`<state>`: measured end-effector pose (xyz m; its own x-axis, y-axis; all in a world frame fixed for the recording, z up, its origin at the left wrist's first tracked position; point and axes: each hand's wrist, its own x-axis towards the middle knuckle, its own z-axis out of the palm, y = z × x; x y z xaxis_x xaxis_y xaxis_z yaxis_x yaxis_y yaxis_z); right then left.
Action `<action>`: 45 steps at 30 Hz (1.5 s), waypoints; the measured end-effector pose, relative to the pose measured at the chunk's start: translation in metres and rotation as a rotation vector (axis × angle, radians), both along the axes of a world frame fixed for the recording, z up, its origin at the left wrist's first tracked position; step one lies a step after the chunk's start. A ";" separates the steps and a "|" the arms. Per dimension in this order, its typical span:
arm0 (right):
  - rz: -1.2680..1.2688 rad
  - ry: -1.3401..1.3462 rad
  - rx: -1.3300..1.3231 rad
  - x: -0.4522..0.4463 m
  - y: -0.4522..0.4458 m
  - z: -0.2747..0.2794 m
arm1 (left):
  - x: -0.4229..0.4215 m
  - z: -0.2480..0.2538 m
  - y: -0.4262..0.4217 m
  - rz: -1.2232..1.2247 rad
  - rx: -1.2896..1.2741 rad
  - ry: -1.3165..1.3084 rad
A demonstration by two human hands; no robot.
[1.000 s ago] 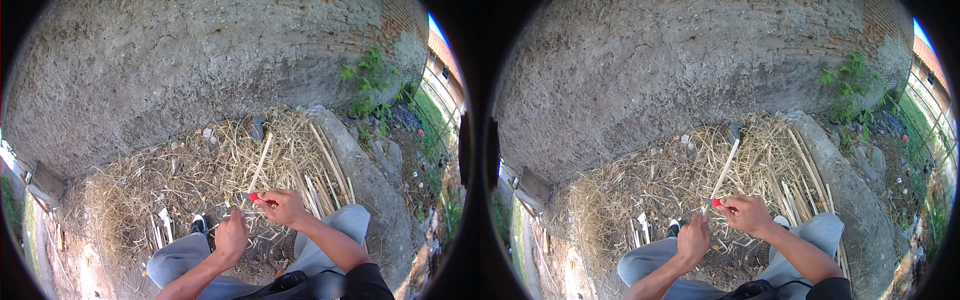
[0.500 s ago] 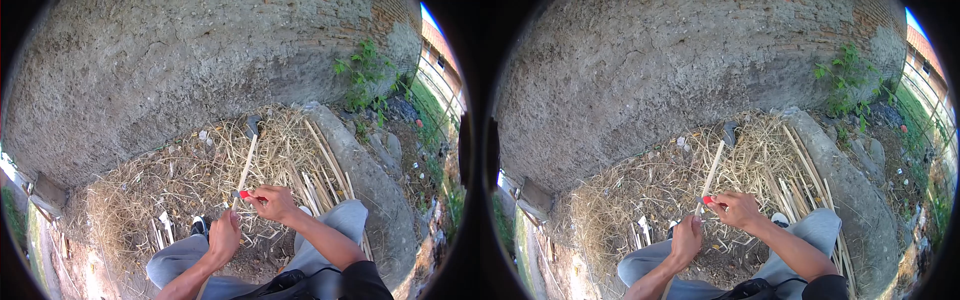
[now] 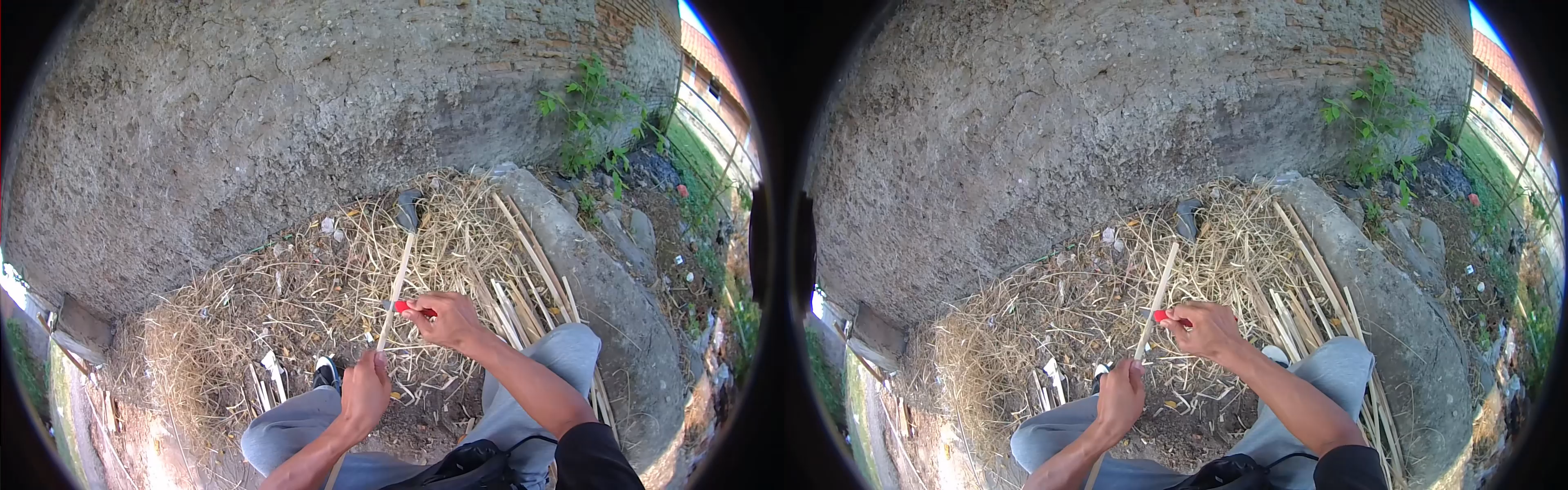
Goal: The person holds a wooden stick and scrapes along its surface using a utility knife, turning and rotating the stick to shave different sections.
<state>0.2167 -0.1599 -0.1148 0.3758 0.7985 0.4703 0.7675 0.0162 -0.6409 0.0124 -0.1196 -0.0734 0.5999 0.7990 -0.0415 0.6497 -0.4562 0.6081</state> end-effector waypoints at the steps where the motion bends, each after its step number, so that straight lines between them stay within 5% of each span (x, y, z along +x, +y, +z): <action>1: 0.022 0.011 0.014 0.000 -0.001 -0.002 | -0.001 -0.001 -0.001 0.004 -0.006 -0.021; 7: -0.044 -0.005 -0.130 0.012 0.005 0.001 | -0.006 0.009 -0.008 -0.006 -0.047 0.003; 12: -0.053 -0.001 0.015 0.018 0.015 -0.013 | -0.014 0.000 -0.009 -0.005 -0.040 -0.020; 20: -0.199 0.085 -0.364 0.055 0.025 -0.022 | -0.028 -0.008 -0.011 -0.048 -0.099 0.073; 33: -0.148 0.086 -0.496 0.051 0.045 -0.061 | -0.037 -0.030 0.010 0.008 -0.321 0.038; 36: -0.146 -0.034 -0.351 0.050 0.044 -0.071 | -0.039 -0.027 0.006 -0.073 -0.052 0.098; 40: -0.532 0.154 -0.758 0.133 0.016 -0.101 | -0.071 -0.009 -0.006 -0.111 -0.015 0.152; 42: -0.544 0.110 -0.687 0.133 0.001 -0.095 | -0.113 -0.023 0.023 0.161 -0.056 0.049; 45: -0.491 0.039 -0.623 0.116 -0.007 -0.080 | -0.104 -0.025 0.047 0.202 -0.331 -0.051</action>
<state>0.3323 -0.1667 -0.1949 0.7601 0.6491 -0.0297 0.5708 -0.6888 -0.4470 -0.0918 -0.0729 -0.0981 0.4395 0.8498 -0.2910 0.6714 -0.0956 0.7349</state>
